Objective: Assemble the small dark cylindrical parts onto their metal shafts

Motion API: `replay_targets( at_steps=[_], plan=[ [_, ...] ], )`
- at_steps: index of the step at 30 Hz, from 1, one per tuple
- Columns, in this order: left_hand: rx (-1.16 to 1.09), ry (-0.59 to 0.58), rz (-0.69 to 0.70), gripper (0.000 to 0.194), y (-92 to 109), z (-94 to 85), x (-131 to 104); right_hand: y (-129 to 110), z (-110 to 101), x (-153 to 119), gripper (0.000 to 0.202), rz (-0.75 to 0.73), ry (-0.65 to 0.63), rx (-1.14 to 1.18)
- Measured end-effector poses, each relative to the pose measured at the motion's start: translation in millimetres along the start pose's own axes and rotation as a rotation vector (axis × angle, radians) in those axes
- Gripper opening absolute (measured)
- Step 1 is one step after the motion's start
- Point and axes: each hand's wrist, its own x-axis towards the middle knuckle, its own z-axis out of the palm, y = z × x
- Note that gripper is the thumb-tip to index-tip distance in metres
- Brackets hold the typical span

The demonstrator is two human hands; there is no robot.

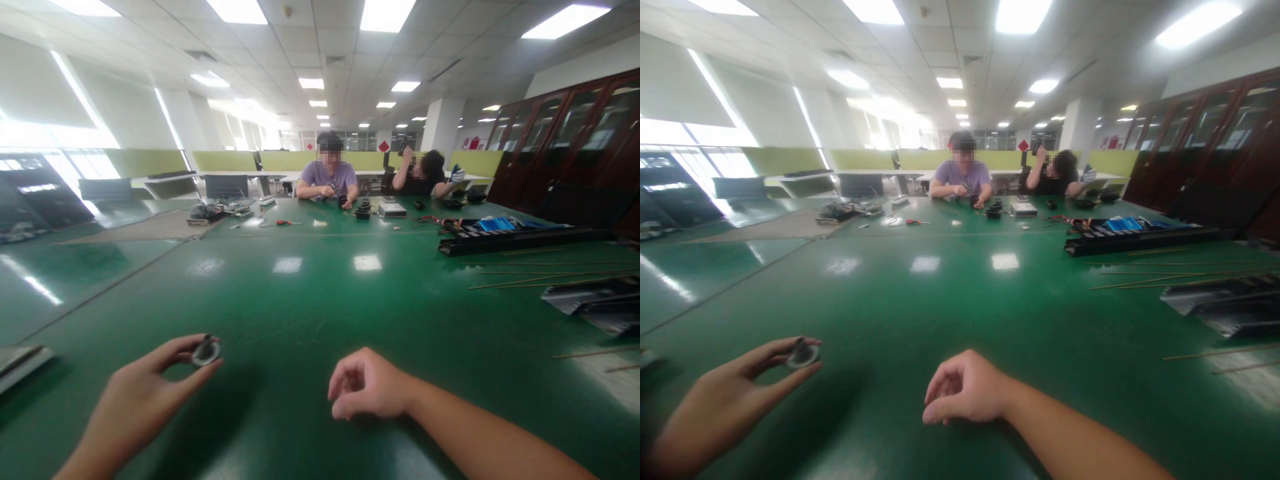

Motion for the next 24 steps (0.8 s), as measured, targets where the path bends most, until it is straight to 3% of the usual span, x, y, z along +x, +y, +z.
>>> replay_targets(
  at_steps=[2, 6, 8, 11, 16, 21, 24],
  plan=[
    [-0.114, -0.161, 0.072, 0.043, 24.1, 22.6, 12.6, 0.8, -6.8, 1.4, 0.035, -0.075, 0.162, -0.092],
    [-0.314, -0.364, 0.324, 0.027, 81.1, 67.5, 23.4, 5.9, -21.2, 5.9, 0.021, -0.121, 0.502, -0.293],
    [-0.378, -0.431, 0.432, 0.024, 96.7, 83.4, 20.1, 7.8, -22.9, 6.3, 0.027, -0.114, 0.54, -0.353],
    [-0.466, -0.469, 0.501, 0.027, 99.1, 96.4, 9.2, 6.9, -16.8, 2.5, 0.038, -0.141, 0.477, -0.51],
    [-0.56, -0.446, 0.534, 0.031, 85.6, 100.5, -3.7, 1.5, -4.4, -4.5, 0.039, -0.199, 0.425, -0.689],
    [-0.594, -0.364, 0.427, 0.032, 82.8, 102.4, -4.5, -1.1, -3.2, -5.9, 0.026, -0.188, 0.4, -0.723],
    [-0.607, -0.395, 0.393, 0.026, 82.4, 104.1, -5.6, -1.2, -2.5, -6.6, 0.023, -0.189, 0.404, -0.716]
  ],
)
